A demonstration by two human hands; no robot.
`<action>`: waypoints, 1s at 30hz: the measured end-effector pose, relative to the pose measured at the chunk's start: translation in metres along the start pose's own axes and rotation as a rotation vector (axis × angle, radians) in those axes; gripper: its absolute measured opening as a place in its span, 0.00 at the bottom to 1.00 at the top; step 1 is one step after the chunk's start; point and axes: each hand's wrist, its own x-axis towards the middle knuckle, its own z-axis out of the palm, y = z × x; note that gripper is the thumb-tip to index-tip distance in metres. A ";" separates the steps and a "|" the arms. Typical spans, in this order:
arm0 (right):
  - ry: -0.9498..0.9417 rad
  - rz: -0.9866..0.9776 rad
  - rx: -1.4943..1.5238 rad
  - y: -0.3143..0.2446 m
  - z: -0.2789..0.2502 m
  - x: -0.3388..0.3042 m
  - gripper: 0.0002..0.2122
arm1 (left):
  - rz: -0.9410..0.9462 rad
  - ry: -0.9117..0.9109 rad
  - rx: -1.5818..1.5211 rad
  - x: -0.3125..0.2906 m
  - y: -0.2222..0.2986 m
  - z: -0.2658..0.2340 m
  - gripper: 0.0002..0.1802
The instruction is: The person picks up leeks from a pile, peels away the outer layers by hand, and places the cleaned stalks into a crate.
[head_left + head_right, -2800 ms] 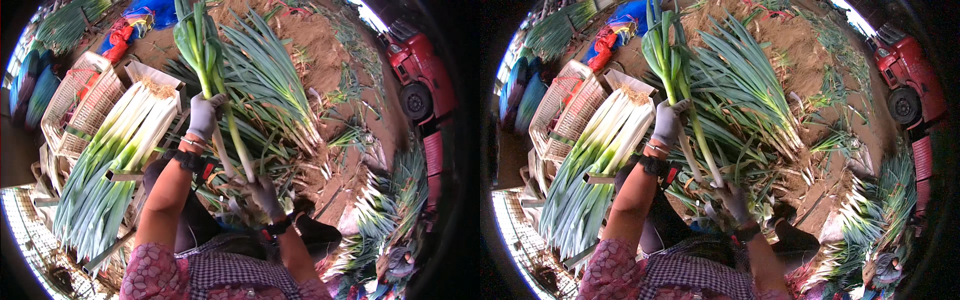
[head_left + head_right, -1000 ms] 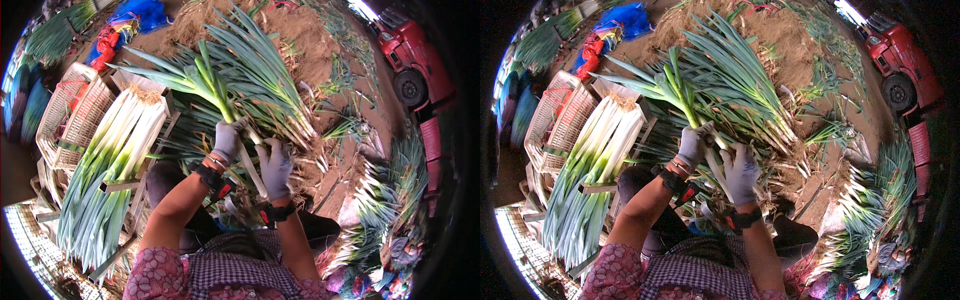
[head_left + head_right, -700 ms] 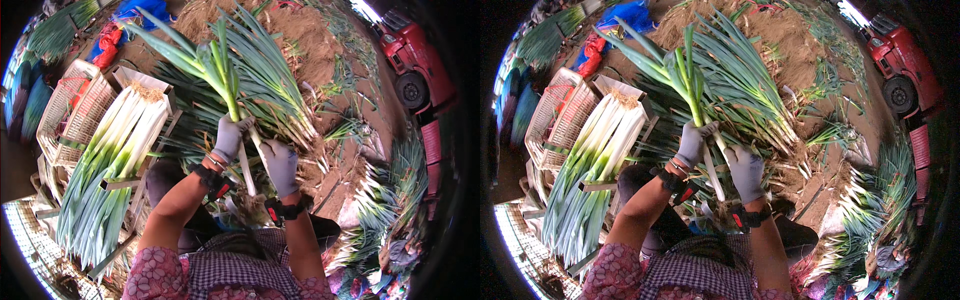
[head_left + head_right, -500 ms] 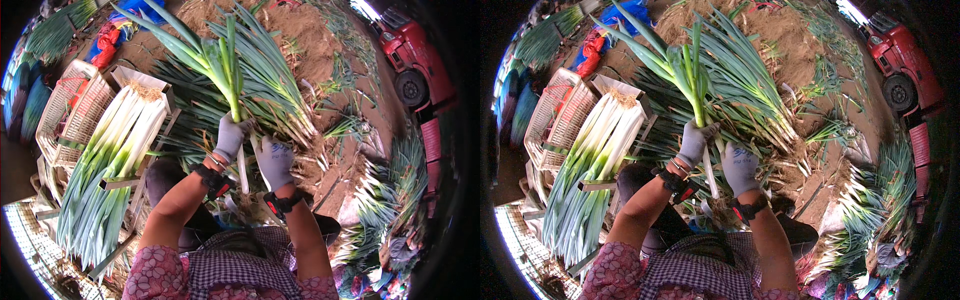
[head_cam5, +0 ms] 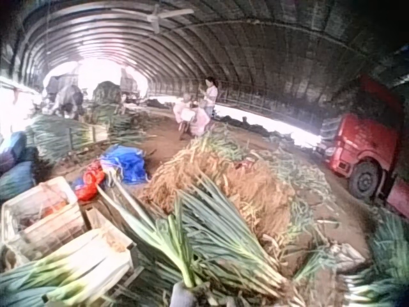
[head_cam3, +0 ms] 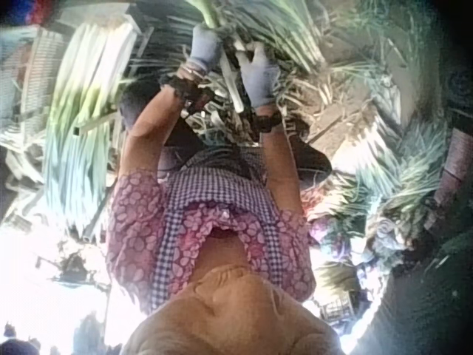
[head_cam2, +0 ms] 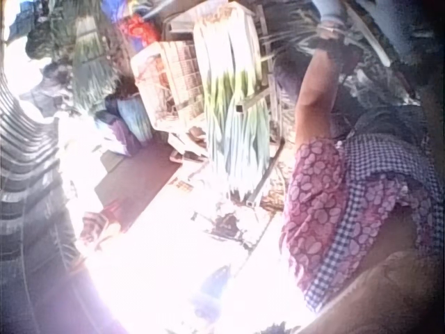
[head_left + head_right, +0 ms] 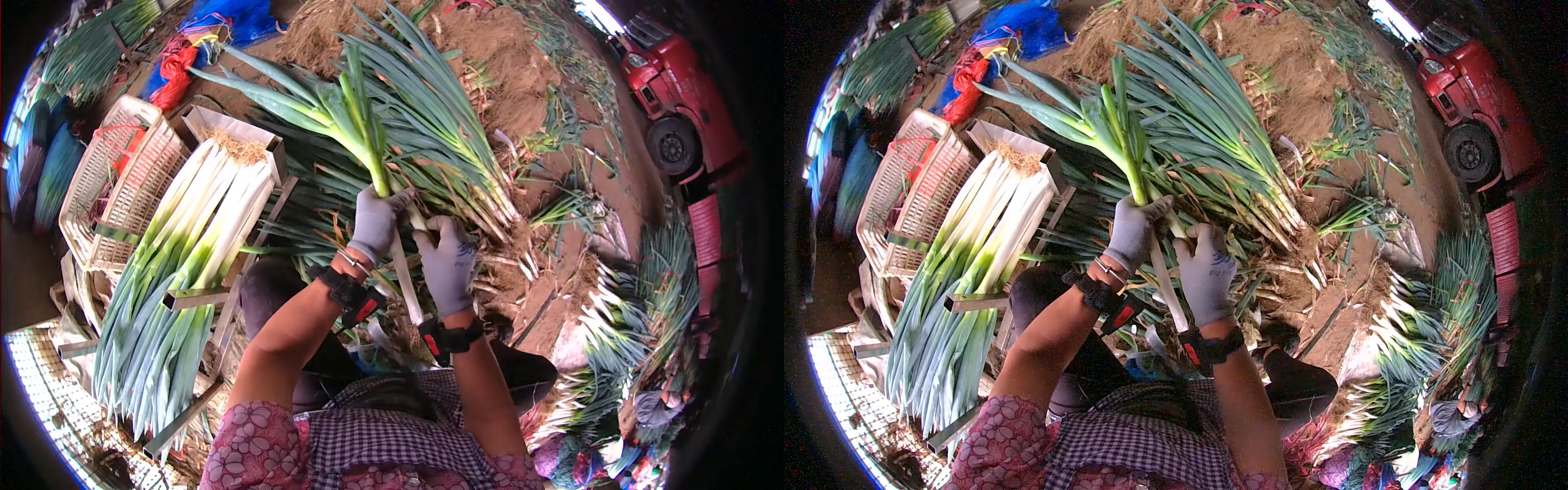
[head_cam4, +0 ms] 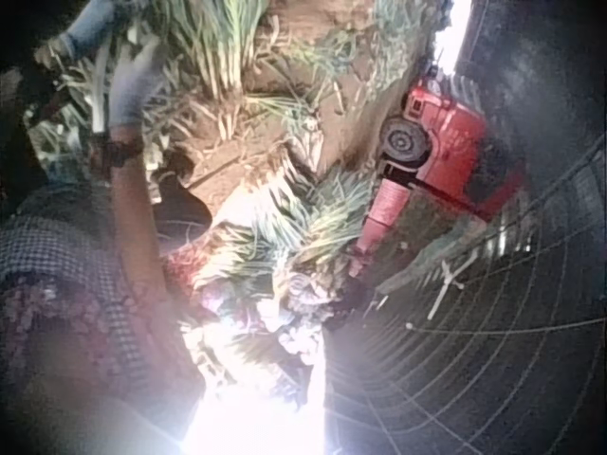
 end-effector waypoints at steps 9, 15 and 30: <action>0.044 0.005 0.003 -0.005 0.009 -0.003 0.10 | -0.028 0.036 -0.040 0.006 -0.004 -0.006 0.07; 0.024 -0.032 -0.026 0.001 0.012 0.002 0.09 | -0.008 0.057 -0.055 0.006 -0.006 -0.004 0.10; -0.286 0.450 0.652 0.017 -0.047 -0.057 0.08 | -0.009 0.180 -0.048 0.061 -0.026 -0.053 0.11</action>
